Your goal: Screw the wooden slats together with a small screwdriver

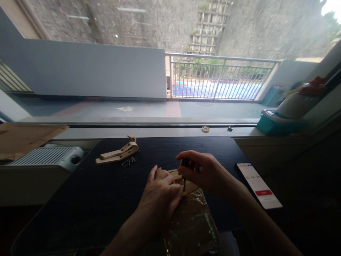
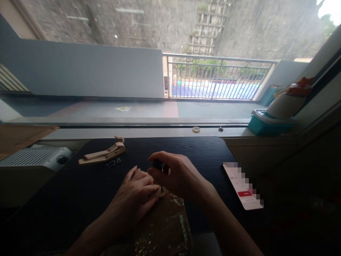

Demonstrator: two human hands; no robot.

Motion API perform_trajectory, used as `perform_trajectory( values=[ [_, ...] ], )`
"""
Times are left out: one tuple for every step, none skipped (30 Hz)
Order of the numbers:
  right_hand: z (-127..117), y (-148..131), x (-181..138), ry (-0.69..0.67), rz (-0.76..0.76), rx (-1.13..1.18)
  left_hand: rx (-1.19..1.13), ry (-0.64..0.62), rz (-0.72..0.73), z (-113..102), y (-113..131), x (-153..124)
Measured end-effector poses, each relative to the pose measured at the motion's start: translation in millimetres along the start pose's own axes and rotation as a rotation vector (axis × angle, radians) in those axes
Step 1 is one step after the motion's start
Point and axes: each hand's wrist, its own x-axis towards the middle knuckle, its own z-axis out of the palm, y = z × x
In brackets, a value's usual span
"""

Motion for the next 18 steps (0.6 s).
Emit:
perform_trajectory(
  values=[
    [-0.7, -0.4, -0.6, -0.012, -0.013, 0.003, 0.003, -0.005, -0.002, -0.4, 0.3, 0.4],
    [-1.2, -0.6, -1.1, -0.022, -0.022, 0.014, 0.006, -0.006, -0.004, -0.7, 0.6, 0.7],
    [-1.4, -0.4, -1.5, -0.025, -0.029, 0.028, 0.007, -0.004, -0.003, -0.8, 0.8, 0.7],
    [-1.3, 0.1, -1.7, -0.025, -0.032, 0.040, 0.006, 0.001, -0.001, -0.8, 0.9, 0.6],
    [-0.9, 0.9, -1.7, -0.016, -0.032, 0.047, 0.005, 0.005, -0.001, -0.6, 0.9, 0.4],
    [-0.2, 2.0, -1.5, -0.006, -0.030, 0.049, 0.004, 0.008, -0.002, -0.2, 0.7, 0.0],
    [0.8, 3.2, -1.1, 0.004, -0.029, 0.048, 0.002, 0.010, -0.002, 0.2, 0.4, -0.3],
    [1.9, 4.4, -0.6, 0.013, -0.030, 0.048, 0.001, 0.013, -0.001, 0.8, 0.0, -0.6],
    [3.0, 5.6, -0.2, 0.024, -0.032, 0.046, 0.001, 0.017, 0.001, 1.3, -0.4, -0.8],
    [3.9, 6.5, 0.2, 0.038, -0.033, 0.045, 0.002, 0.021, 0.003, 1.8, -0.9, -0.9],
    [4.7, 7.1, 0.4, 0.056, -0.033, 0.042, 0.003, 0.024, 0.005, 2.3, -1.3, -0.9],
    [5.2, 7.4, 0.5, 0.073, -0.031, 0.038, 0.003, 0.026, 0.007, 2.7, -1.7, -0.8],
    [5.2, 7.3, 0.3, 0.086, -0.027, 0.034, 0.003, 0.027, 0.007, 3.1, -1.9, -0.7],
    [4.9, 6.8, 0.0, 0.087, -0.020, 0.028, 0.005, 0.028, 0.007, 3.4, -2.0, -0.5],
    [4.2, 6.1, -0.5, 0.080, -0.013, 0.019, 0.006, 0.029, 0.009, 3.6, -2.0, -0.4],
    [3.3, 5.3, -1.1, 0.065, -0.008, 0.010, 0.007, 0.030, 0.011, 3.6, -2.0, -0.3],
    [2.2, 4.5, -1.7, 0.046, -0.004, 0.004, 0.008, 0.030, 0.013, 3.5, -1.8, -0.2],
    [1.3, 3.8, -2.3, 0.026, -0.003, 0.004, 0.008, 0.028, 0.016, 3.2, -1.7, -0.3]
  ],
)
